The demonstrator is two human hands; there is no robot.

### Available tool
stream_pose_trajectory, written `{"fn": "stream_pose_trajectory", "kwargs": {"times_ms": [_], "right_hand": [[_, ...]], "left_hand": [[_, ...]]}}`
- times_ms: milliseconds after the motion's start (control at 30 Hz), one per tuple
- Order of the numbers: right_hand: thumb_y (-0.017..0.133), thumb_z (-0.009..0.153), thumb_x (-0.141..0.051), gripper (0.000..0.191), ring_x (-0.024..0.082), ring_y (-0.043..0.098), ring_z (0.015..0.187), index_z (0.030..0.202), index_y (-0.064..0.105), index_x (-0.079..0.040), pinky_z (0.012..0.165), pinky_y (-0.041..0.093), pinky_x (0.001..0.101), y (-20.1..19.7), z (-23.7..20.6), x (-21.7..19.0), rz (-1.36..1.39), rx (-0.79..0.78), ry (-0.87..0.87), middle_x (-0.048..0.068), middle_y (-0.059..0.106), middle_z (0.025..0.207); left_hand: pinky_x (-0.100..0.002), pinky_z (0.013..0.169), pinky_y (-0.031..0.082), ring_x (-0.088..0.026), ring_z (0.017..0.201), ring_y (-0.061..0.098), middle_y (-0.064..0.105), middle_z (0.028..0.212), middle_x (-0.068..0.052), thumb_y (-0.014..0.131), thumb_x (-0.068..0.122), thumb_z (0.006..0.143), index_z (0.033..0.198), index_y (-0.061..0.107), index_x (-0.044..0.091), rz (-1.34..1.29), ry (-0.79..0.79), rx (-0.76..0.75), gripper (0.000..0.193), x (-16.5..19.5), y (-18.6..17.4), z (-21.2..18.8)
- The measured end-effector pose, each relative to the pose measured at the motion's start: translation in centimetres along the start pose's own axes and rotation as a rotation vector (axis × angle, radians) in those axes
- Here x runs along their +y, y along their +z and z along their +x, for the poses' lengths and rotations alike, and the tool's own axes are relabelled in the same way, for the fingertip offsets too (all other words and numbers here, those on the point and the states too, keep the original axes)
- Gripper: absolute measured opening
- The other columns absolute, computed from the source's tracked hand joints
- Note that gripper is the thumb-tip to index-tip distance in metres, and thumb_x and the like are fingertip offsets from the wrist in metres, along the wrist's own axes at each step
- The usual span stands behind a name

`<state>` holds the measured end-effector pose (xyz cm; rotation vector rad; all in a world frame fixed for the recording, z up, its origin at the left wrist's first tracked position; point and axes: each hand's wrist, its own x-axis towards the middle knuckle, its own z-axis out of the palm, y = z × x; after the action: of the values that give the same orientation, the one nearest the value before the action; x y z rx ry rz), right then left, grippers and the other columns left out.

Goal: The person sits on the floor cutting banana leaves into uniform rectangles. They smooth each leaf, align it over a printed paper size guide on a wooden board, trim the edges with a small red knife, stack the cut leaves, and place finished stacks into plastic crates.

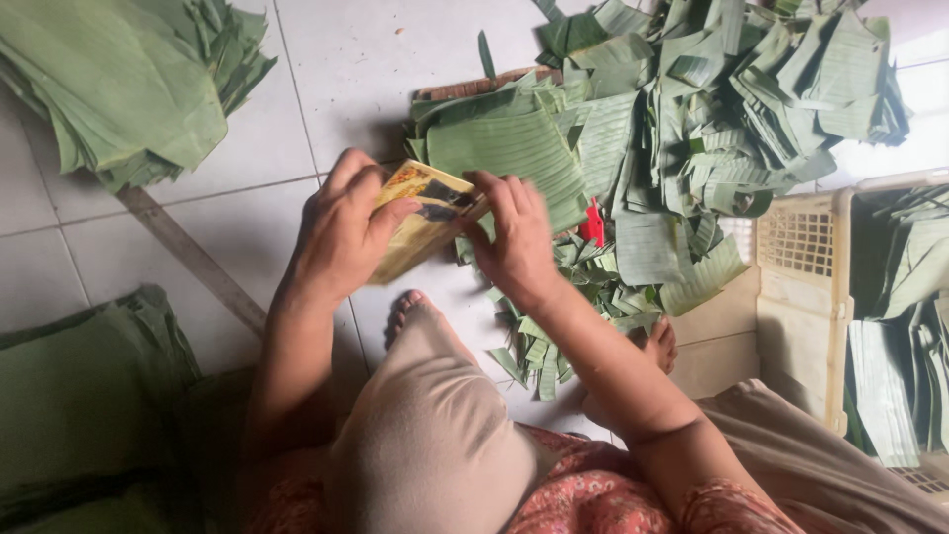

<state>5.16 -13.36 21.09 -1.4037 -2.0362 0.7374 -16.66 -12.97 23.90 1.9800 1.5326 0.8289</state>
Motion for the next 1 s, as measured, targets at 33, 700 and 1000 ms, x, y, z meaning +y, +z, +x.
{"fn": "stream_pose_trajectory", "kwargs": {"times_ms": [33, 700, 1000], "right_hand": [[0.084, 0.081, -0.008, 0.074, 0.034, 0.062, 0.110, 0.146, 0.049, -0.014, 0.095, 0.052, 0.0461, -1.1, 0.5, 0.3, -0.137, -0.012, -0.050, 0.009, 0.061, 0.120], [0.081, 0.087, -0.017, 0.046, 0.035, 0.072, 0.087, 0.125, 0.055, -0.012, 0.081, 0.055, 0.0429, 4.6, 1.7, 18.5, 0.113, 0.156, 0.565, 0.019, 0.075, 0.094], [0.082, 0.085, -0.023, 0.046, 0.039, 0.072, 0.087, 0.118, 0.051, -0.014, 0.082, 0.054, 0.0468, 5.8, 2.3, 19.5, 0.123, 0.201, 0.656, 0.020, 0.074, 0.090]], "left_hand": [[-0.048, 0.071, 0.049, -0.041, 0.087, 0.062, 0.059, 0.102, -0.020, 0.076, 0.022, 0.094, 0.097, 0.060, -0.002, -0.021, -0.008, -0.015, 0.029, 0.3, 0.2, 0.8], [-0.040, 0.098, 0.045, -0.025, 0.120, 0.055, 0.056, 0.137, -0.018, 0.083, 0.045, 0.082, 0.133, 0.049, -0.003, -0.754, -1.052, 0.121, 0.078, -14.8, 24.0, -1.9], [-0.039, 0.090, 0.051, -0.028, 0.106, 0.064, 0.065, 0.117, -0.021, 0.085, 0.028, 0.082, 0.117, 0.059, -0.006, -0.523, -0.832, 0.237, 0.056, -14.7, 24.7, -0.8]]}}
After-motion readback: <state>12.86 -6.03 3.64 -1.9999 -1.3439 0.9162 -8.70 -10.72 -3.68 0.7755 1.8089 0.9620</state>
